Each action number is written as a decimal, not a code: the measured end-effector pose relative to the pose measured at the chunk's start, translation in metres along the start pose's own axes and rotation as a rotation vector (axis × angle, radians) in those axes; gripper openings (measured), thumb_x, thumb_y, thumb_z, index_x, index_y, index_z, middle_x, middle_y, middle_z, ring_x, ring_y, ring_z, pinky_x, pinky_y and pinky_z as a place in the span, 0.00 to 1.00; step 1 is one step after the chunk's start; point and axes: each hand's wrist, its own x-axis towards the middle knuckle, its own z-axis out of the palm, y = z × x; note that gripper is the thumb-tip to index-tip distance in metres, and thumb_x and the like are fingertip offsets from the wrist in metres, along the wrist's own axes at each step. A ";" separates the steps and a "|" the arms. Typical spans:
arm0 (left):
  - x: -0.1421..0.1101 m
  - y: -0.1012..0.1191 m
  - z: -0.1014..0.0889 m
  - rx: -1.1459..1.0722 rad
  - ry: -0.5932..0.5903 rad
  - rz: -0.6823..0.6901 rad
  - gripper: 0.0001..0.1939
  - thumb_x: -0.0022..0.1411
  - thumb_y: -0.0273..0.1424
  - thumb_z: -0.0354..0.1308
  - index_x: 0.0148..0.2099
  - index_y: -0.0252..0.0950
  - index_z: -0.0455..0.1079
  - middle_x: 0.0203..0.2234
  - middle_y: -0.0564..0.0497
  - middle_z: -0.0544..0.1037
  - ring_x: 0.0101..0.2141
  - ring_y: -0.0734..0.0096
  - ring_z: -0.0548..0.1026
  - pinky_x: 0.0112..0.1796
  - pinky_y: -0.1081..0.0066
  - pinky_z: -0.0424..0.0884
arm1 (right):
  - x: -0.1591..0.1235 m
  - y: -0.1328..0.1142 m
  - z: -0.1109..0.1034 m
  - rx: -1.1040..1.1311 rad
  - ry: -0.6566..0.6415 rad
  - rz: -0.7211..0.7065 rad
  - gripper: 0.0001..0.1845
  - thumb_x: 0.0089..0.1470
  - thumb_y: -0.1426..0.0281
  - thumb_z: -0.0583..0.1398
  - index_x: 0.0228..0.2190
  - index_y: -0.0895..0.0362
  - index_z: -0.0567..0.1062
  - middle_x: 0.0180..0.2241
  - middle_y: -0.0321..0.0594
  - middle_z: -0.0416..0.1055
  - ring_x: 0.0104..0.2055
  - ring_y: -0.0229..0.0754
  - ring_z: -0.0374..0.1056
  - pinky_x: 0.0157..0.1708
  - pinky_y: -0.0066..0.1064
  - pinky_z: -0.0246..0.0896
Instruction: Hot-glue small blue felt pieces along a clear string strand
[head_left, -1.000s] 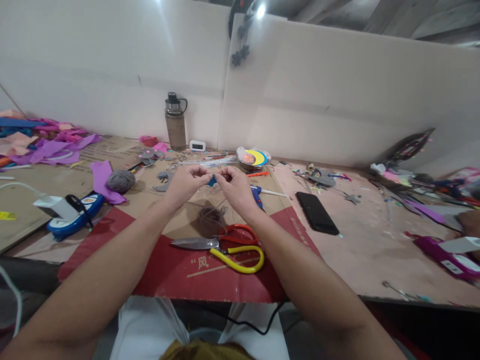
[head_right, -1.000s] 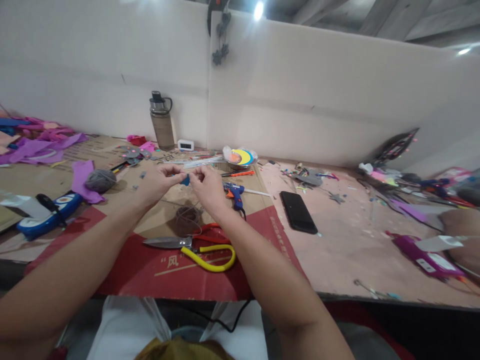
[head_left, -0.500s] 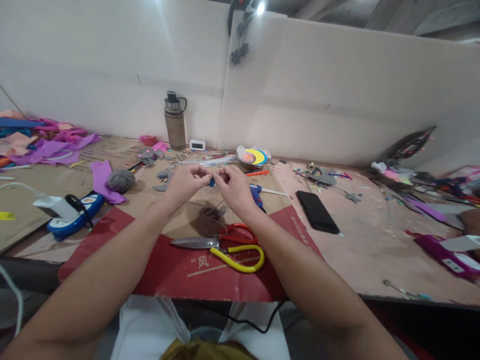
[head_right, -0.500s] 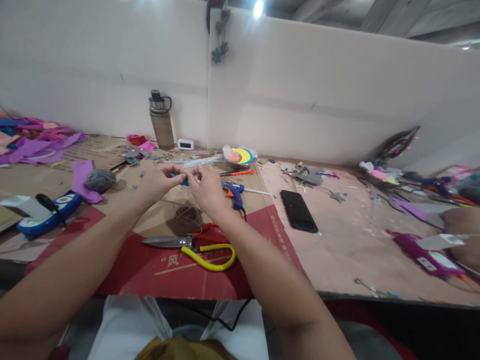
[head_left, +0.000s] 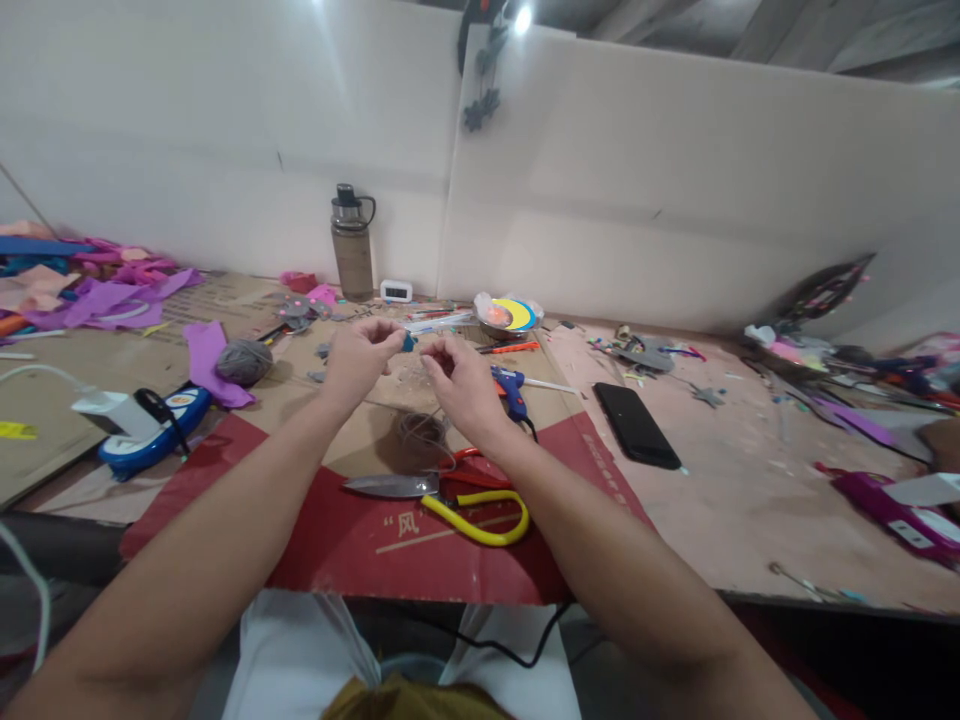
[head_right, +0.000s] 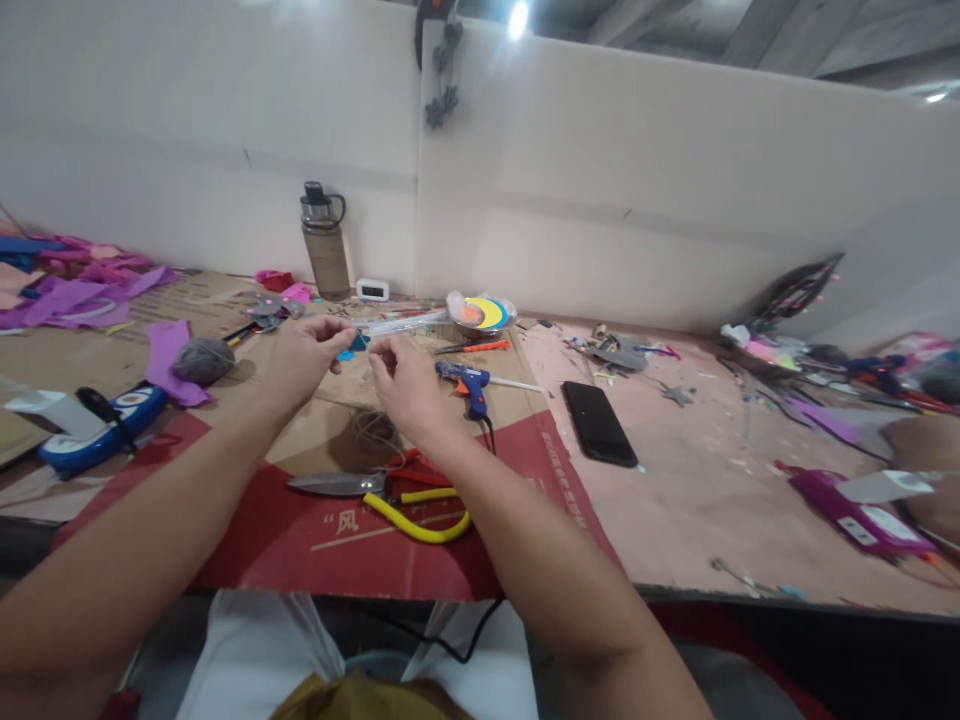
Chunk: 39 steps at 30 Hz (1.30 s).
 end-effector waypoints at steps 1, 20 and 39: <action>0.002 -0.002 -0.001 -0.069 0.037 -0.028 0.08 0.52 0.35 0.61 0.31 0.34 0.73 0.22 0.54 0.72 0.20 0.78 0.66 0.20 0.77 0.65 | -0.001 -0.003 0.000 -0.003 -0.022 0.001 0.05 0.55 0.71 0.54 0.30 0.57 0.70 0.29 0.36 0.68 0.33 0.37 0.62 0.36 0.30 0.56; 0.033 -0.021 -0.031 -0.665 0.404 -0.274 0.05 0.60 0.23 0.56 0.31 0.33 0.66 0.24 0.53 0.75 0.28 0.74 0.76 0.33 0.70 0.75 | 0.013 -0.068 -0.075 0.462 -0.031 0.077 0.14 0.56 0.57 0.58 0.34 0.53 0.76 0.23 0.31 0.61 0.21 0.29 0.52 0.20 0.24 0.47; 0.017 -0.010 -0.005 -0.622 0.197 -0.084 0.06 0.50 0.28 0.65 0.28 0.32 0.69 0.24 0.53 0.74 0.29 0.73 0.78 0.35 0.72 0.75 | -0.022 0.065 -0.070 -0.687 -0.185 0.412 0.14 0.50 0.60 0.62 0.29 0.59 0.75 0.29 0.54 0.74 0.31 0.50 0.69 0.30 0.36 0.57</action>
